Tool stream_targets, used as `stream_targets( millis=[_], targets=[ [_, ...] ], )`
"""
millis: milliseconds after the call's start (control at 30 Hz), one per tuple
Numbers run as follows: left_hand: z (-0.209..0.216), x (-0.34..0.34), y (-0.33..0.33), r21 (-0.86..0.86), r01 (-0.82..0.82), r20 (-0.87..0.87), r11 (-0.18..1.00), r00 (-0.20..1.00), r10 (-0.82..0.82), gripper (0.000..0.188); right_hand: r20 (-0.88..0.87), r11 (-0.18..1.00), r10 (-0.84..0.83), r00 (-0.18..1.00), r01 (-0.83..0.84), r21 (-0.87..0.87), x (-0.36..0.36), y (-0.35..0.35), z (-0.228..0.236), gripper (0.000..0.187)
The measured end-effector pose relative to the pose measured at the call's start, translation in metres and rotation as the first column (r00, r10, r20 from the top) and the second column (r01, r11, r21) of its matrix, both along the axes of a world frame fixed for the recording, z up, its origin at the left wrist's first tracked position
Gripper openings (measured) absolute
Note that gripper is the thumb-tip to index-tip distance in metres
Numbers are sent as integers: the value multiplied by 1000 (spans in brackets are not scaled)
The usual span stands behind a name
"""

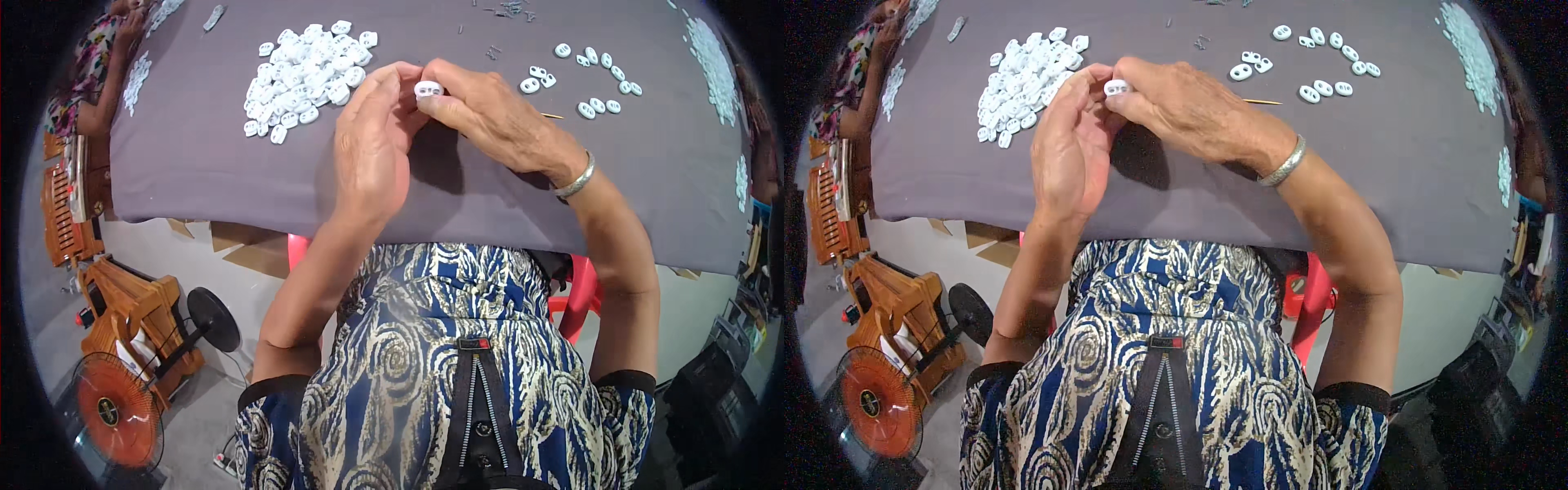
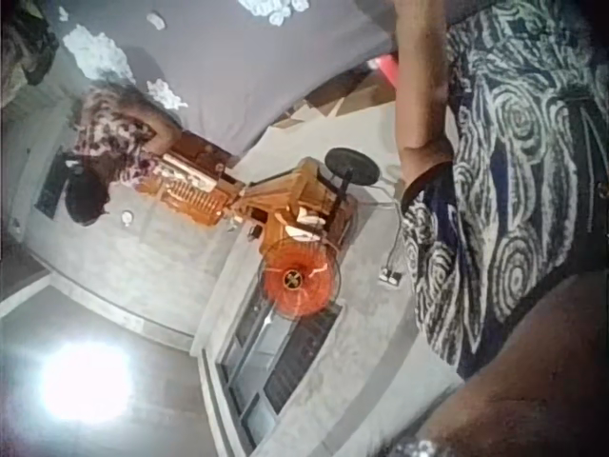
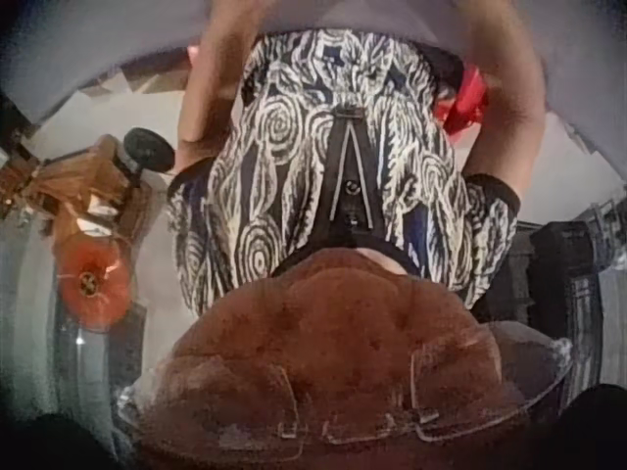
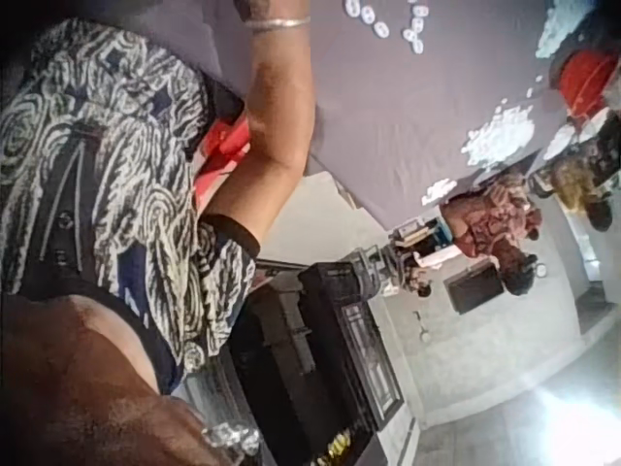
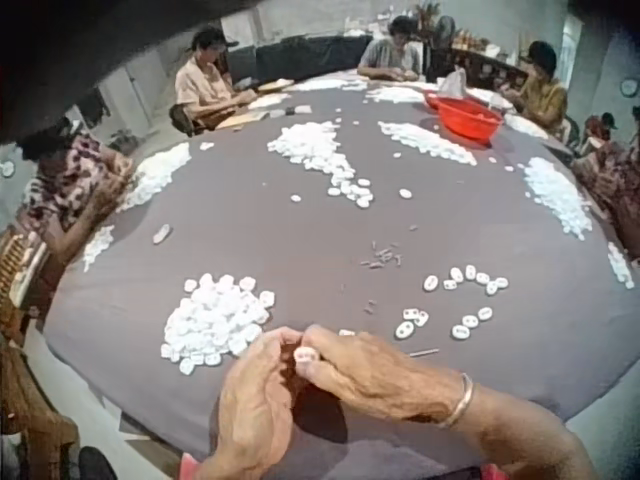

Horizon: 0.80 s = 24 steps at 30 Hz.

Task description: Assembling small white plastic components by inserting metal pins.

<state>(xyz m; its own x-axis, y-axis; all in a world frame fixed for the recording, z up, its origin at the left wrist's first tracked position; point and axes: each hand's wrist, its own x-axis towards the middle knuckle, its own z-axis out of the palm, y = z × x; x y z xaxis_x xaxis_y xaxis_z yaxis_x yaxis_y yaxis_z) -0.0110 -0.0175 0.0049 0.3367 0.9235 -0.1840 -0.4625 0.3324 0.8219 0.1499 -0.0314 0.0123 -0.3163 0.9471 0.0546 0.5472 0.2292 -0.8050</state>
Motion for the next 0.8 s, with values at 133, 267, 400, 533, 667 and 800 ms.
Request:
stream_targets(
  millis=[133, 267, 400, 533, 667, 800],
  targets=[
    [5, -1, -4, 44, 20, -9, 999, 1000, -19, 28, -110, 999, 46, 993, -48, -16, 8, 1, 4, 26],
    [3, -2, -3, 65, 32, -21, 997, 999, -30, 29, -194, 992, 27, 981, -50, -116, 7, 2, 9, 28],
    [-1, -3, -3, 67, 40, -52, 997, 998, -37, 28, -239, 965, -16, 971, -48, -259, 9, 3, 15, 32],
    [-1, -1, -3, 33, 6, -72, 999, 997, -4, 23, -228, 948, -17, 973, -57, -314, 12, 5, 17, 35],
    [-1, 0, -1, 209, 19, -220, 978, 975, 28, 17, -194, 956, -11, 981, -46, -290, 11, 5, 15, 36],
    [-2, -3, 2, 348, 0, -401, 937, 904, 149, 13, -169, 985, 38, 985, -66, -162, 9, 7, 7, 34]
  ],
)
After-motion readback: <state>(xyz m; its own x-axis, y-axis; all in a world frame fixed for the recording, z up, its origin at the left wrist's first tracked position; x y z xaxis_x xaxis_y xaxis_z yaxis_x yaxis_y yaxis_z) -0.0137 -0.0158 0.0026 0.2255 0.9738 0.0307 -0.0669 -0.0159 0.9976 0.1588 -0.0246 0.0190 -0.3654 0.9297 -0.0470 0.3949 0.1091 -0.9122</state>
